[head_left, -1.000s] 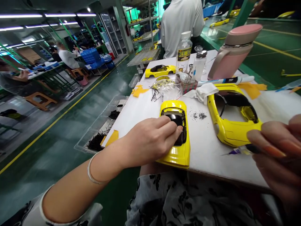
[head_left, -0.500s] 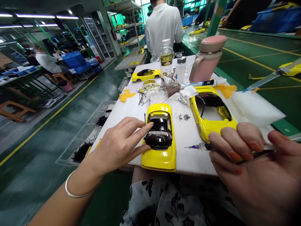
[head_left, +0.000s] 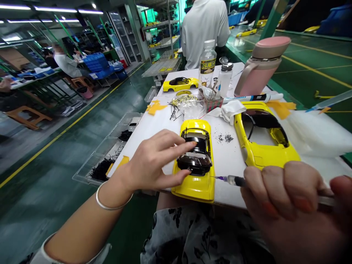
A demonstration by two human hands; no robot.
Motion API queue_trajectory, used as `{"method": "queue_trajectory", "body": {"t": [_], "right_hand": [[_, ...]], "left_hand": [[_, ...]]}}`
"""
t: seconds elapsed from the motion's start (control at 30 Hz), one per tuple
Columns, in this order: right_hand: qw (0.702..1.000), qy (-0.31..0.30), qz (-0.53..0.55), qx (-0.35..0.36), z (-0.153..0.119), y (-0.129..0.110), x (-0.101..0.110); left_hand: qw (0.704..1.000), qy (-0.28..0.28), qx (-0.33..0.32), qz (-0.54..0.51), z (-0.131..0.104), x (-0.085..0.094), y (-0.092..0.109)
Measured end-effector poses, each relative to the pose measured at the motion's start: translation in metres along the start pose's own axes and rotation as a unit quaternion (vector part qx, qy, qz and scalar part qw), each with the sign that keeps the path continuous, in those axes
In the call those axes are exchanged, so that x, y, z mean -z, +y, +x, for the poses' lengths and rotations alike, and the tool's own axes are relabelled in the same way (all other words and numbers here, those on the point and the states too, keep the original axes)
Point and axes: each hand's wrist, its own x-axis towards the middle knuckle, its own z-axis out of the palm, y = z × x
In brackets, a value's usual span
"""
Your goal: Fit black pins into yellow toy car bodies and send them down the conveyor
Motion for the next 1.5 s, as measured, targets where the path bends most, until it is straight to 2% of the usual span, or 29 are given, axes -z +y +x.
{"method": "queue_trajectory", "body": {"t": [0.1,0.17,0.23,0.33,0.43,0.53,0.7,0.83,1.1,1.37,1.5], "right_hand": [[0.998,-0.059,0.028,-0.021,0.001,0.005,-0.018],[0.996,-0.073,0.026,-0.034,0.002,0.01,-0.03],[0.995,-0.088,0.033,-0.043,0.003,0.016,-0.04],[0.995,-0.082,0.041,-0.027,0.002,0.024,-0.049],[0.996,-0.075,0.046,-0.014,0.001,0.03,-0.052],[0.996,-0.068,0.05,-0.023,0.001,0.033,-0.055],[0.998,-0.045,0.04,-0.019,0.005,0.037,-0.058],[0.998,-0.037,0.042,-0.017,0.005,0.038,-0.059],[0.998,-0.043,0.035,-0.016,0.004,0.045,-0.059],[0.998,-0.041,0.036,-0.016,0.006,0.041,-0.052],[0.998,-0.007,0.043,-0.041,0.012,0.028,-0.042]], "left_hand": [[0.983,0.102,0.122,-0.088,0.003,-0.007,-0.017],[0.951,0.177,0.22,-0.124,0.007,-0.019,-0.031],[0.91,0.229,0.297,-0.179,0.01,-0.032,-0.045],[0.84,0.269,0.381,-0.278,0.007,-0.048,-0.062],[0.807,0.275,0.42,-0.311,-0.001,-0.053,-0.068],[0.808,0.268,0.425,-0.308,-0.006,-0.05,-0.066],[0.833,0.275,0.398,-0.27,-0.005,-0.047,-0.061],[0.841,0.268,0.392,-0.258,-0.004,-0.048,-0.059],[0.854,0.269,0.384,-0.223,-0.006,-0.045,-0.057],[0.835,0.302,0.4,-0.228,-0.01,-0.043,-0.067],[0.828,0.31,0.406,-0.231,-0.01,-0.042,-0.067]]}}
